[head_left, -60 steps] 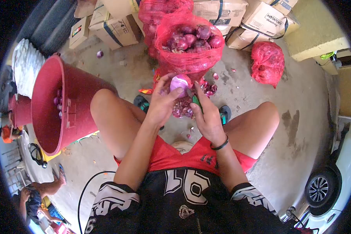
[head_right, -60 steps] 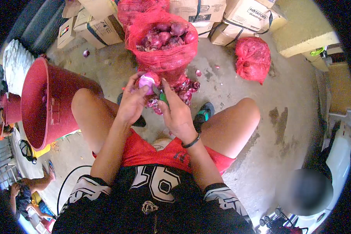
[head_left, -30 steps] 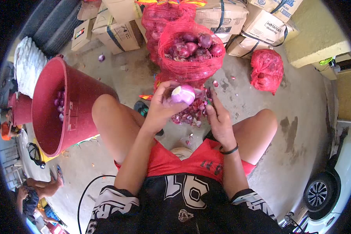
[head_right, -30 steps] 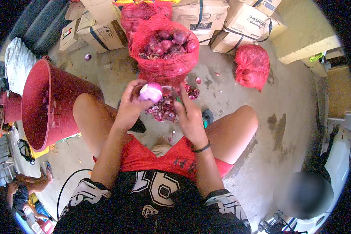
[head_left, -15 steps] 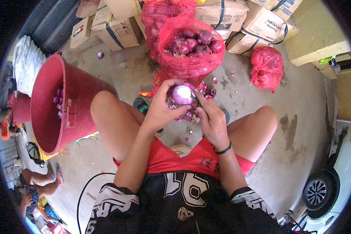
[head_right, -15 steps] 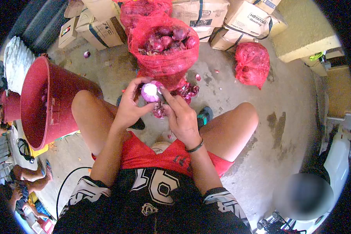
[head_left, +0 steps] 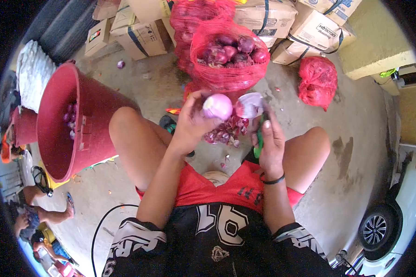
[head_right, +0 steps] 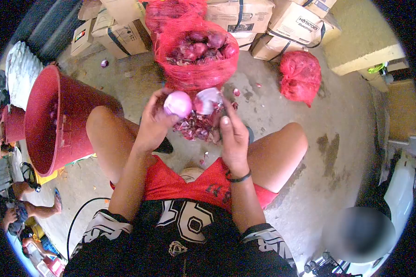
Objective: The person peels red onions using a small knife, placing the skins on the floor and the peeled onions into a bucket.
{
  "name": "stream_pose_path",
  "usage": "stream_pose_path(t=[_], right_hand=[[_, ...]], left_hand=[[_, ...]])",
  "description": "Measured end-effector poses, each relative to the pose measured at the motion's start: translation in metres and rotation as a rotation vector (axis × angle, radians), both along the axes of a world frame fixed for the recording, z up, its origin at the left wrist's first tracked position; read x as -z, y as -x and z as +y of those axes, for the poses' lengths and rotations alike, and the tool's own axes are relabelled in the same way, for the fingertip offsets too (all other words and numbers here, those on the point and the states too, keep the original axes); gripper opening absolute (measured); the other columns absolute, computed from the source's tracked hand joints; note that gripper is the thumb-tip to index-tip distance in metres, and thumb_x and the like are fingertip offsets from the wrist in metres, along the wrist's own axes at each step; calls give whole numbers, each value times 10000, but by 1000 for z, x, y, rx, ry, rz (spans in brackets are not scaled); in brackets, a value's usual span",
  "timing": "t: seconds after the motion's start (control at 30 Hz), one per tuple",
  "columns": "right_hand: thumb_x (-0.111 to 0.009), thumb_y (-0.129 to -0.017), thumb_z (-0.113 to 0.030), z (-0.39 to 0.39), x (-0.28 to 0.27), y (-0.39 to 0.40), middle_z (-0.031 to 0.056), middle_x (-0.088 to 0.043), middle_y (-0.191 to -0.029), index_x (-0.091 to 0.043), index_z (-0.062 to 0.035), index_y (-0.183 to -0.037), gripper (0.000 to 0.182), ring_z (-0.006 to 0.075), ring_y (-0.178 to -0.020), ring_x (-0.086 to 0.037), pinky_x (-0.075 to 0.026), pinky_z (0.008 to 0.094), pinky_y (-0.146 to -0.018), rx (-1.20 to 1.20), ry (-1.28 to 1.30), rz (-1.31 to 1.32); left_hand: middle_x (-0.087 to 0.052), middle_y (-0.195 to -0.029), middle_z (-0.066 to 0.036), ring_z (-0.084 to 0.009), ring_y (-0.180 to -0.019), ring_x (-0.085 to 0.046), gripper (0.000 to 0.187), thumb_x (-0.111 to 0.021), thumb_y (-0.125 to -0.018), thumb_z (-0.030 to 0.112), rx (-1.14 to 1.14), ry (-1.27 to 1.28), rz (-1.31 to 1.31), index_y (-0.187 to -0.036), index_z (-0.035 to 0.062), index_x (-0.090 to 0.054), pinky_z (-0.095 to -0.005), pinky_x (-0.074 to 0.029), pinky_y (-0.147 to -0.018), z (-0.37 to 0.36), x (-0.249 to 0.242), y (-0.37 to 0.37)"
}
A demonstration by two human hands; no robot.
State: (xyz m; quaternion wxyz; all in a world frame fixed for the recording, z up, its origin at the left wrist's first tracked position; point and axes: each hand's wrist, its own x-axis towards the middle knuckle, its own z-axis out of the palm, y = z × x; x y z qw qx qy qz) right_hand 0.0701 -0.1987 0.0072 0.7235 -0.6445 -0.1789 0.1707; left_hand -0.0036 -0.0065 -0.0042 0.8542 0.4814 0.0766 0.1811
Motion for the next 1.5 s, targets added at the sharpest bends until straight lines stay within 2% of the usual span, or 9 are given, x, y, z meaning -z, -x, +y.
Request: stream_pose_path(t=[0.4,0.57,0.67,0.9,1.0,1.13,1.23,1.37,1.5], right_hand=[[-514,-1004,-165,-2,32,-6,-59,-448,-703,-465,-97,-1429,434,28,-586,-390,-349,201,-525,-56,463,-197],[-532,-990,-171,3,36,-6,15,-529,-794,-490,-69,-1397,422,97,-678,-461,-405,249,-613,-134,517,-229],[-554,-970,-198,7,30,-6,245,-621,-1199,-514,-21,-1343,415,329,-1094,-633,-479,369,-920,-159,515,-340],[-549,-970,-216,3,20,-4,240,-627,-1182,-540,-12,-1304,391,343,-1098,-624,-471,382,-936,-207,567,-223],[-563,-960,-205,0,21,-5,239,-624,-1187,-539,-9,-1300,393,355,-1105,-616,-471,383,-936,-195,556,-258],[-575,-949,-188,-1,24,-6,241,-615,-1201,-537,-5,-1299,397,368,-1114,-606,-471,391,-936,-205,551,-300],[-582,-942,-184,2,29,-6,247,-613,-1196,-543,-1,-1289,395,382,-1106,-603,-473,401,-932,-228,548,-322],[-592,-934,-182,8,20,-4,258,-617,-1170,-554,1,-1277,391,396,-1085,-604,-475,408,-922,-243,554,-293],[-596,-930,-183,1,26,-5,264,-619,-1152,-555,-5,-1277,392,398,-1086,-601,-475,415,-917,-216,551,-282]], left_hand=[[-590,-1214,-165,-310,-1117,-610,349,-537,-981,196,-148,331,56,-1272,22,-457,-417,-516,-961,49,-13,5],[-633,-1169,-208,-329,-1062,-641,529,-410,-1004,454,-128,498,-18,-1269,7,-509,-417,-550,-907,75,-21,16],[-643,-1158,-204,-292,-1031,-657,539,-370,-1010,470,-7,579,-84,-1266,20,-520,-410,-563,-861,73,-12,16],[-647,-1153,-171,-255,-977,-647,462,-416,-1014,409,-27,535,-18,-1264,39,-532,-392,-538,-901,61,-16,9],[-611,-1220,-175,-249,-1034,-628,420,-482,-1000,339,-343,432,25,-1271,20,-526,-345,-554,-803,78,-48,7],[-633,-1159,-172,-256,-1021,-627,401,-561,-945,272,-296,679,-653,-1235,-2,-525,-382,-533,-889,169,-61,39],[-643,-1140,-166,-254,-985,-641,411,-574,-938,277,-294,459,-680,-1250,16,-520,-373,-522,-853,173,-90,22],[-664,-1088,-141,-225,-979,-644,334,-616,-932,248,-246,-101,-102,-1158,2,-598,-317,-493,-863,107,-95,-50],[-700,-898,-81,-141,-852,-647,227,-621,-926,195,-88,-999,123,-1028,2,-681,-287,-504,-812,76,-60,-115]])
